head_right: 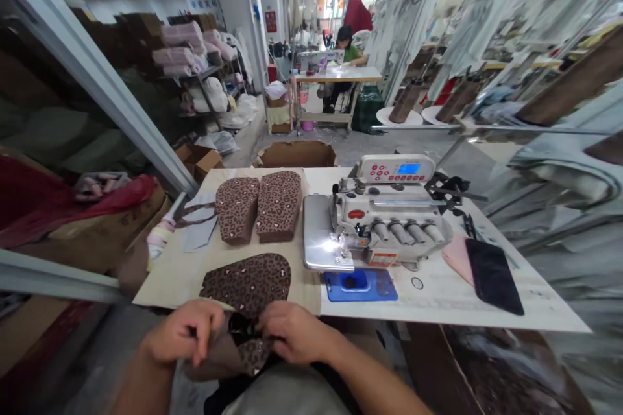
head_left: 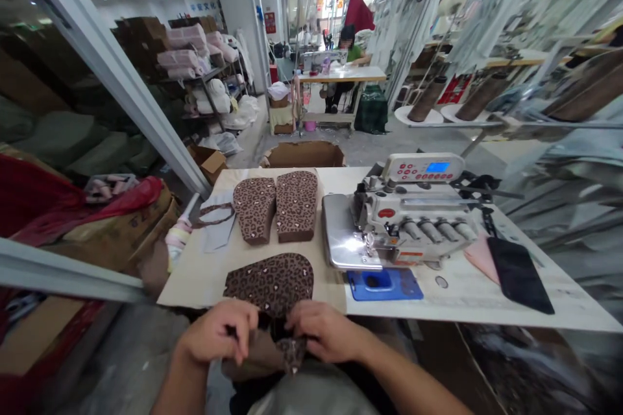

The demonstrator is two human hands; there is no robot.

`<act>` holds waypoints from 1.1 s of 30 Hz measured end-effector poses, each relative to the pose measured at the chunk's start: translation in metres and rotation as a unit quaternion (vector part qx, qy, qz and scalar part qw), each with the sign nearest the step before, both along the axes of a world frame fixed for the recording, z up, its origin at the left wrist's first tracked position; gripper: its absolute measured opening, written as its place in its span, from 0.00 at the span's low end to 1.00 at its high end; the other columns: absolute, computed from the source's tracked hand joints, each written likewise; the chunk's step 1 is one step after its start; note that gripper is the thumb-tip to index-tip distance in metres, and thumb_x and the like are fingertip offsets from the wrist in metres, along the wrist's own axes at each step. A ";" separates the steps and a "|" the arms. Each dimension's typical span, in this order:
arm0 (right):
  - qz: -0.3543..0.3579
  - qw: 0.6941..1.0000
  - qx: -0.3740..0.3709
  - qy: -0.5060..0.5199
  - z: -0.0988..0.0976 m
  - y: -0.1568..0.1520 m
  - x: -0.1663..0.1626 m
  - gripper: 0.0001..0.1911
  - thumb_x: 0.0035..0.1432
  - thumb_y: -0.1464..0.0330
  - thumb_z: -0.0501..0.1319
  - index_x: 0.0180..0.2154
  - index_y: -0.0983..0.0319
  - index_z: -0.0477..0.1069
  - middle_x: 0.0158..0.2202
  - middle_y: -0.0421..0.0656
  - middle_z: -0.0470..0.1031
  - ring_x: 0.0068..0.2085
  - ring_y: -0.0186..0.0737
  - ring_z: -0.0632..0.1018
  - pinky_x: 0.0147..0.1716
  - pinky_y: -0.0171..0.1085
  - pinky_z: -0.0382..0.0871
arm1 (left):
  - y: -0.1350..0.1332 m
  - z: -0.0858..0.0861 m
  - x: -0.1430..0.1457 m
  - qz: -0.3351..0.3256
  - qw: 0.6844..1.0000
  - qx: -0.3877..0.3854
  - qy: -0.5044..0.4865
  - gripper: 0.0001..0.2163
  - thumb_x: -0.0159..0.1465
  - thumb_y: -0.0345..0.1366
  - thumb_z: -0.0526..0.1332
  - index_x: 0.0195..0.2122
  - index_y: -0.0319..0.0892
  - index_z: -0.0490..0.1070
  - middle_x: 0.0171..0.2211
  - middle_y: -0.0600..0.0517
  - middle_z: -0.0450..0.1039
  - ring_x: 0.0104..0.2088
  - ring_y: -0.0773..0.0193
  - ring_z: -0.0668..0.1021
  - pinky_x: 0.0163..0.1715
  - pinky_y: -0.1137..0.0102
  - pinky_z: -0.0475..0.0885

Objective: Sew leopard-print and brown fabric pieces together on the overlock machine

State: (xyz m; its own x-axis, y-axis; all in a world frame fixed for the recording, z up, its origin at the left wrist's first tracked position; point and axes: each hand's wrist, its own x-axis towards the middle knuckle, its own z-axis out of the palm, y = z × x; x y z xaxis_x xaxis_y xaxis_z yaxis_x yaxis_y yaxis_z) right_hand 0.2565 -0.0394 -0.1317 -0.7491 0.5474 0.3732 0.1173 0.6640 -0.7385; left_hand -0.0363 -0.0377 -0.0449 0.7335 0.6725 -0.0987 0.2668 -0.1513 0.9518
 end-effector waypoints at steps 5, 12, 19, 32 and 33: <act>-0.220 0.959 -0.116 -0.137 0.021 0.023 -0.007 0.09 0.63 0.68 0.63 0.46 0.60 0.74 0.32 0.41 0.80 0.33 0.41 0.80 0.35 0.35 0.70 | 0.004 -0.056 -0.035 0.338 0.914 0.170 0.147 0.14 0.68 0.46 0.58 0.38 0.45 0.81 0.38 0.46 0.81 0.41 0.54 0.82 0.45 0.61 0.77; -0.350 0.877 -0.105 -0.311 0.023 0.044 -0.026 0.21 0.68 0.70 0.58 0.61 0.58 0.63 0.46 0.50 0.83 0.43 0.49 0.83 0.37 0.38 0.68 | 0.011 -0.090 -0.042 0.377 0.855 0.284 0.214 0.12 0.68 0.40 0.55 0.39 0.45 0.79 0.37 0.47 0.82 0.40 0.54 0.82 0.43 0.61 0.77; -0.385 0.850 -0.086 -0.349 0.020 0.042 -0.028 0.14 0.70 0.69 0.56 0.56 0.57 0.65 0.45 0.48 0.83 0.42 0.46 0.84 0.36 0.36 0.68 | 0.012 -0.092 -0.040 0.383 0.849 0.290 0.219 0.11 0.69 0.39 0.56 0.40 0.45 0.78 0.38 0.47 0.81 0.40 0.55 0.82 0.44 0.62 0.77; -0.388 0.827 -0.016 -0.406 0.034 0.050 -0.042 0.07 0.69 0.72 0.57 0.47 0.63 0.70 0.46 0.56 0.77 0.43 0.50 0.81 0.38 0.40 0.71 | 0.027 -0.081 -0.034 0.354 0.789 0.322 0.386 0.09 0.66 0.41 0.64 0.43 0.44 0.77 0.38 0.45 0.73 0.40 0.51 0.77 0.43 0.61 0.73; -0.387 0.831 -0.007 -0.401 0.035 0.055 -0.046 0.06 0.69 0.71 0.57 0.46 0.64 0.71 0.46 0.57 0.76 0.44 0.52 0.81 0.40 0.41 0.72 | 0.030 -0.080 -0.034 0.365 0.780 0.321 0.394 0.09 0.65 0.43 0.65 0.40 0.43 0.77 0.37 0.45 0.73 0.40 0.51 0.77 0.42 0.61 0.73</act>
State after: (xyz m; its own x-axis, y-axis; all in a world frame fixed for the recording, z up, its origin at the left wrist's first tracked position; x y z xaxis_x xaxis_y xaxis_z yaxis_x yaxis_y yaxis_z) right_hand 0.2105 0.0155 -0.0962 -0.1762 0.9806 -0.0860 0.9624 0.1533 -0.2244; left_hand -0.0703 -0.0075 -0.1251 0.0139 0.9790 0.2034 0.9690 -0.0634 0.2388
